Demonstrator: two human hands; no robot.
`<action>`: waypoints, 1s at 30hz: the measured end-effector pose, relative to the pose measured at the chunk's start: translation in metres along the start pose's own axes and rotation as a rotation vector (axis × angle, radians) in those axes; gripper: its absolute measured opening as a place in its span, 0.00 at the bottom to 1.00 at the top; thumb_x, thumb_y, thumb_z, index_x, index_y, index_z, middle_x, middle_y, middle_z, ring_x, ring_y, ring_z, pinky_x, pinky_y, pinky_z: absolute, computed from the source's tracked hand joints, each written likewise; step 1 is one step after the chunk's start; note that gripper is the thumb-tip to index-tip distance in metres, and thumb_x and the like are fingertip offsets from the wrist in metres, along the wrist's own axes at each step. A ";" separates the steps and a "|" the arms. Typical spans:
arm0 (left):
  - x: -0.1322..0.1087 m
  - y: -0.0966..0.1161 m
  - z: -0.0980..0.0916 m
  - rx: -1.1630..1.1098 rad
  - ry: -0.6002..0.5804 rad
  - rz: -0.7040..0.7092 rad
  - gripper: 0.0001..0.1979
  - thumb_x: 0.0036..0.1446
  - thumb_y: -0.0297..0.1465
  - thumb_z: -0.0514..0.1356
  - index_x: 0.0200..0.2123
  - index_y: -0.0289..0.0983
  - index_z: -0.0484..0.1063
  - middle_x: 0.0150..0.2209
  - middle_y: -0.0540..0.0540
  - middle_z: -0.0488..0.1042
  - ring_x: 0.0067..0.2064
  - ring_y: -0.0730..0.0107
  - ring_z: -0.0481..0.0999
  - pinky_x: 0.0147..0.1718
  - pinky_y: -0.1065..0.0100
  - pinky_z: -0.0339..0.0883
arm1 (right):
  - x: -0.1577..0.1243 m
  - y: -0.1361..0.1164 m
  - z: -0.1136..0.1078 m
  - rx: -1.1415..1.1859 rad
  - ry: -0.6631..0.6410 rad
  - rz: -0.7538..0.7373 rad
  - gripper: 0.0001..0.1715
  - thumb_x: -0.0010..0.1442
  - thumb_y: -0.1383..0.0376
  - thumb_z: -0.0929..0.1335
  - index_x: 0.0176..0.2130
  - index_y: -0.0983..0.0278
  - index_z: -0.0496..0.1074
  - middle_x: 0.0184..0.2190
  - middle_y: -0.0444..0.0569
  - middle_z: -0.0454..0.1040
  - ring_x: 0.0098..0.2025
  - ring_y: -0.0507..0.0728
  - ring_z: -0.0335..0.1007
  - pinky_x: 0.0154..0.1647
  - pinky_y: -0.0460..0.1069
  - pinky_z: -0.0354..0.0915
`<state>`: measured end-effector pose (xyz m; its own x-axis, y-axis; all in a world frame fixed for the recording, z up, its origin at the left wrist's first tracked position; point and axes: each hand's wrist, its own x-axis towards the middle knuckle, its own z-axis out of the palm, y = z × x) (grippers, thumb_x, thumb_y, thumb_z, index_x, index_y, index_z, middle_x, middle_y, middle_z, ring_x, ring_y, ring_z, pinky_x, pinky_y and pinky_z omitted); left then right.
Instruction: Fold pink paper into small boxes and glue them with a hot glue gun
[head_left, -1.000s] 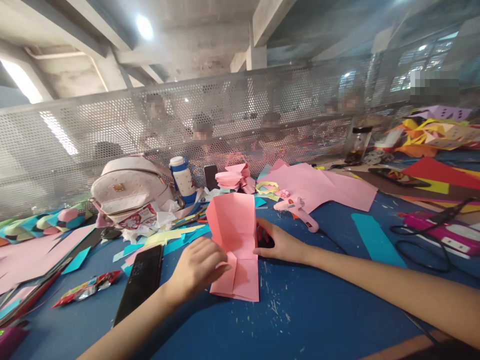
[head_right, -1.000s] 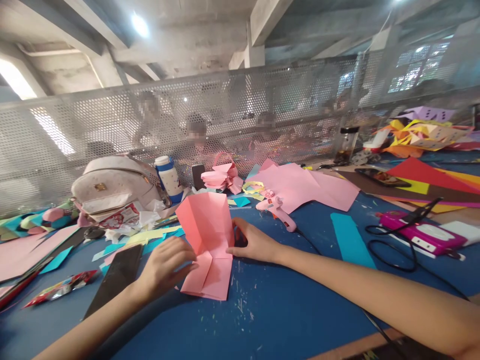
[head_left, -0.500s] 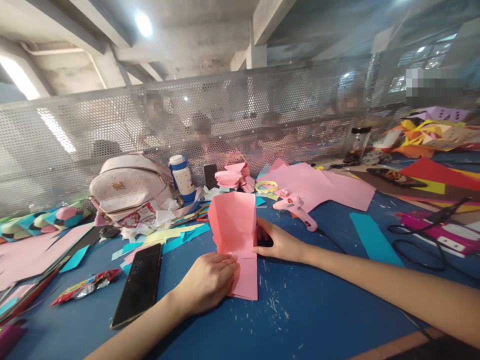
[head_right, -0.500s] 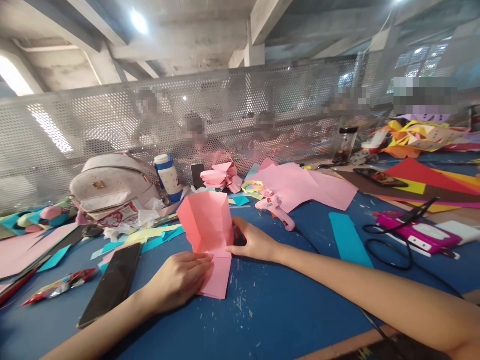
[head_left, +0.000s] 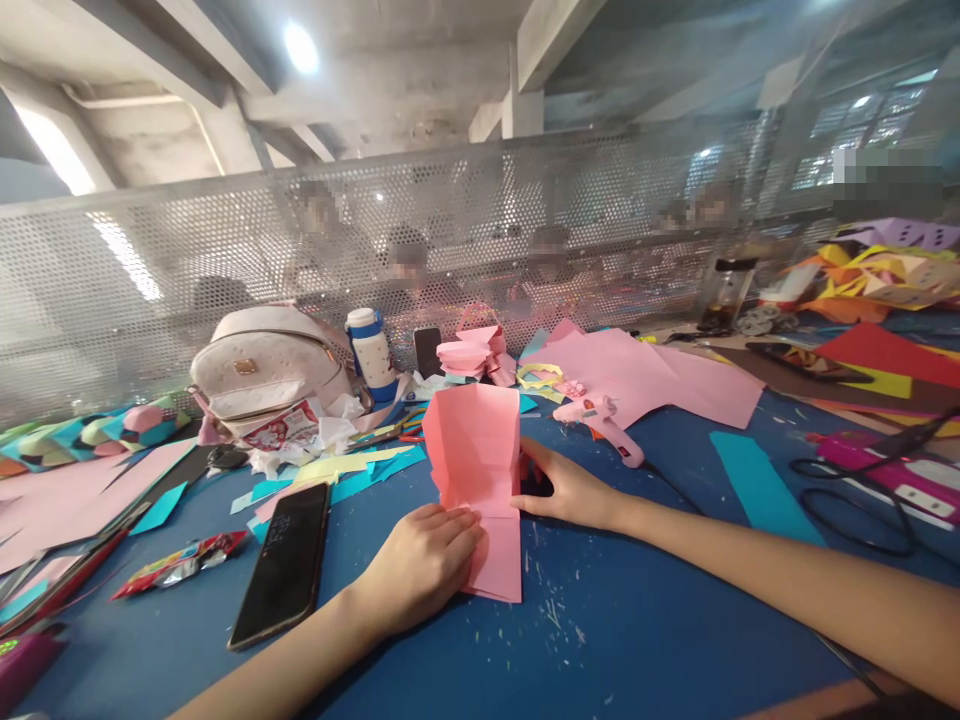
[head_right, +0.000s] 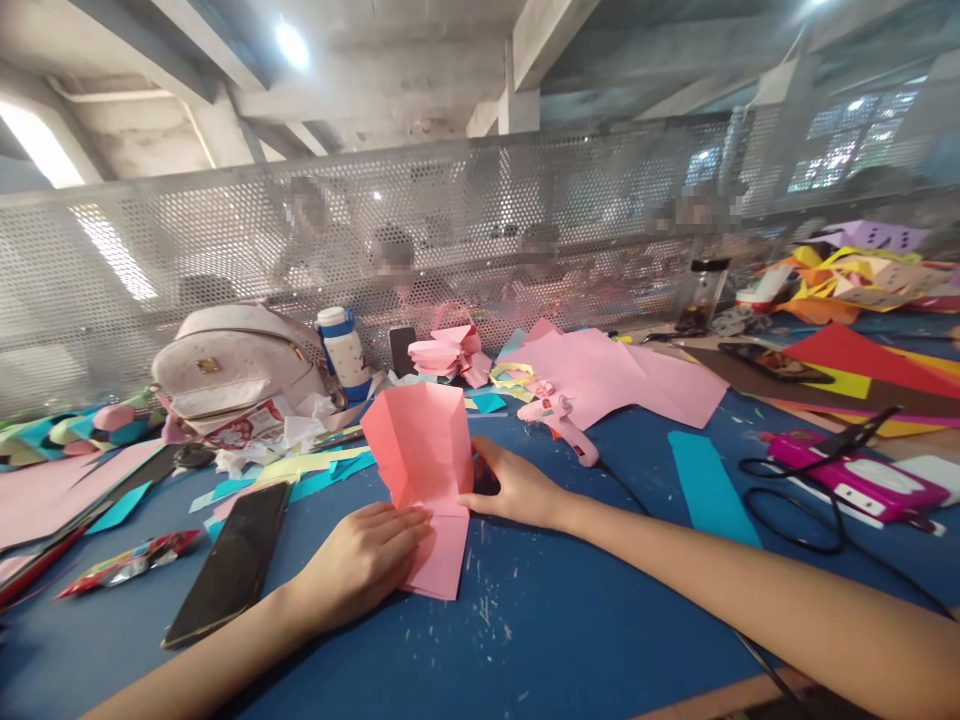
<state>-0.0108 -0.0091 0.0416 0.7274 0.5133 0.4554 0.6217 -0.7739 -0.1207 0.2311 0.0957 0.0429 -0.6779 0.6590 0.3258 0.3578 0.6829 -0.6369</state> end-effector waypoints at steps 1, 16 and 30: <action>0.001 0.000 -0.001 0.000 -0.009 -0.004 0.13 0.67 0.25 0.47 0.47 0.32 0.70 0.46 0.37 0.80 0.45 0.54 0.81 0.38 0.55 0.77 | 0.000 0.001 0.000 -0.006 -0.001 0.004 0.35 0.57 0.55 0.72 0.59 0.60 0.61 0.53 0.53 0.71 0.47 0.61 0.69 0.46 0.54 0.65; -0.023 -0.023 -0.020 -0.045 -0.094 -0.025 0.12 0.67 0.26 0.49 0.51 0.35 0.65 0.43 0.39 0.78 0.43 0.59 0.79 0.41 0.60 0.74 | -0.017 -0.026 -0.025 -0.361 0.003 0.157 0.27 0.55 0.52 0.71 0.49 0.61 0.64 0.49 0.55 0.71 0.47 0.65 0.71 0.38 0.54 0.66; -0.024 -0.017 -0.008 -0.347 -0.019 -0.567 0.07 0.58 0.22 0.52 0.35 0.40 0.61 0.32 0.52 0.69 0.31 0.72 0.70 0.32 0.71 0.64 | -0.076 0.042 -0.115 -0.436 0.083 0.585 0.36 0.58 0.41 0.65 0.54 0.62 0.68 0.43 0.54 0.77 0.41 0.63 0.74 0.37 0.52 0.67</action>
<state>-0.0408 -0.0114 0.0392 0.3220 0.8802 0.3485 0.7824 -0.4547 0.4255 0.3714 0.1106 0.0716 -0.2528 0.9642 0.0807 0.8810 0.2638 -0.3927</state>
